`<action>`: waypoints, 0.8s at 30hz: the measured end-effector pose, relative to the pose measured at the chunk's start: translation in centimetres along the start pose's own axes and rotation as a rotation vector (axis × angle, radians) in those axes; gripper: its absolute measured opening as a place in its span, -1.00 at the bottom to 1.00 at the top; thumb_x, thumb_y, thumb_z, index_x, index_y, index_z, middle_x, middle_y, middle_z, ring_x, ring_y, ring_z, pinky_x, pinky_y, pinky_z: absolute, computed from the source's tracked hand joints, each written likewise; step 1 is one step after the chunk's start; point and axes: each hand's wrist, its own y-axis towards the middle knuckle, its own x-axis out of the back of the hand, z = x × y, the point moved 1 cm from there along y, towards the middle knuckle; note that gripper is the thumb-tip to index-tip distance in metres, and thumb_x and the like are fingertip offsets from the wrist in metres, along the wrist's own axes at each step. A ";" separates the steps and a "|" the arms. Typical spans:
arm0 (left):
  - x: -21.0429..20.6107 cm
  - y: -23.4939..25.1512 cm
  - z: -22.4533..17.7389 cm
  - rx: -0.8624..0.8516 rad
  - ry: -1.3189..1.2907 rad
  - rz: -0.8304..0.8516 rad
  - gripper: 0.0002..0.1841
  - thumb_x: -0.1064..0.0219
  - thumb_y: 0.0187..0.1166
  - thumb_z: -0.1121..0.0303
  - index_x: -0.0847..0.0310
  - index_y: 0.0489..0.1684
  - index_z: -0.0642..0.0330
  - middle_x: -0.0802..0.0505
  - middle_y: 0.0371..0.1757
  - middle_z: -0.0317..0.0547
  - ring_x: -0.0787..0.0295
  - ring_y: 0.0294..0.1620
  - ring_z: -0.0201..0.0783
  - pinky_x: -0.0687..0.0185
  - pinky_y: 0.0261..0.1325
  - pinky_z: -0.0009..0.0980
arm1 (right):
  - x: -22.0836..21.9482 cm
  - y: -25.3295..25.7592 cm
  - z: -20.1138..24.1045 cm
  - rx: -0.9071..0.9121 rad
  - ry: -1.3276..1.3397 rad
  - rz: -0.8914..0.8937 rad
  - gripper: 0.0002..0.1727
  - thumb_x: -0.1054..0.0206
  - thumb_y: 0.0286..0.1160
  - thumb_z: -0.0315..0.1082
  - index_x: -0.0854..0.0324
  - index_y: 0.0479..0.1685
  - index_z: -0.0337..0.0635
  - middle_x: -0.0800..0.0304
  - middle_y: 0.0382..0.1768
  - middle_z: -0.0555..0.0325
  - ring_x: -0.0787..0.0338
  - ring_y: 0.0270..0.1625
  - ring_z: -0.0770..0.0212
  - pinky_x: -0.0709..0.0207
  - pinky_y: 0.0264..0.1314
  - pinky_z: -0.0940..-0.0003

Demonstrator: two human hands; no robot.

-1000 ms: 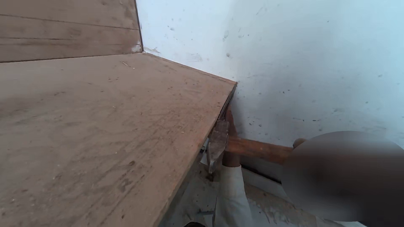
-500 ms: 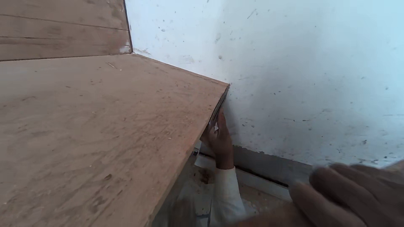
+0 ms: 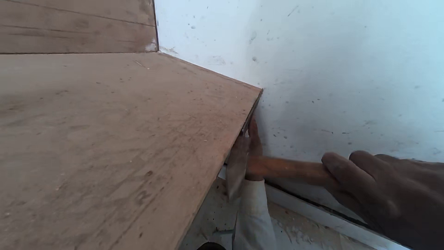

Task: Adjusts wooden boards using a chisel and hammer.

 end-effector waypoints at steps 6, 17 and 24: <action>-0.6 0.0 0.2 -0.152 -0.089 -0.019 -0.90 -0.44 0.47 0.58 -0.74 -0.20 0.50 -0.91 -0.25 -0.25 -0.83 -0.13 -0.62 -0.71 0.15 -0.64 | -0.3 0.3 -0.1 -0.013 -0.014 -0.014 -0.78 -0.09 0.69 -0.25 -0.52 -0.23 -0.19 -0.35 -0.69 0.12 -0.42 -0.81 0.07 -0.16 -0.87 0.26; -0.5 0.0 0.1 -0.079 -0.056 0.020 -0.78 -0.40 0.54 0.54 -0.70 -0.04 0.62 -0.90 -0.12 -0.12 -0.79 -0.02 -0.66 -0.60 0.24 -0.70 | -0.4 1.4 -1.2 -0.001 -0.042 0.016 -0.70 -0.10 0.65 -0.19 -0.54 -0.28 -0.23 -0.30 -0.72 0.15 -0.41 -0.84 0.06 -0.15 -0.89 0.27; 0.1 -0.1 -0.1 -0.075 -0.039 0.044 -0.82 -0.43 0.52 0.52 -0.73 -0.03 0.43 -0.92 -0.10 -0.26 -0.85 0.00 -0.58 -0.76 0.20 -0.56 | 1.1 0.1 0.2 0.052 0.021 -0.027 -0.74 0.03 0.82 -0.18 -0.49 -0.09 -0.12 -0.35 -0.62 0.14 -0.39 -0.74 0.10 -0.12 -0.81 0.27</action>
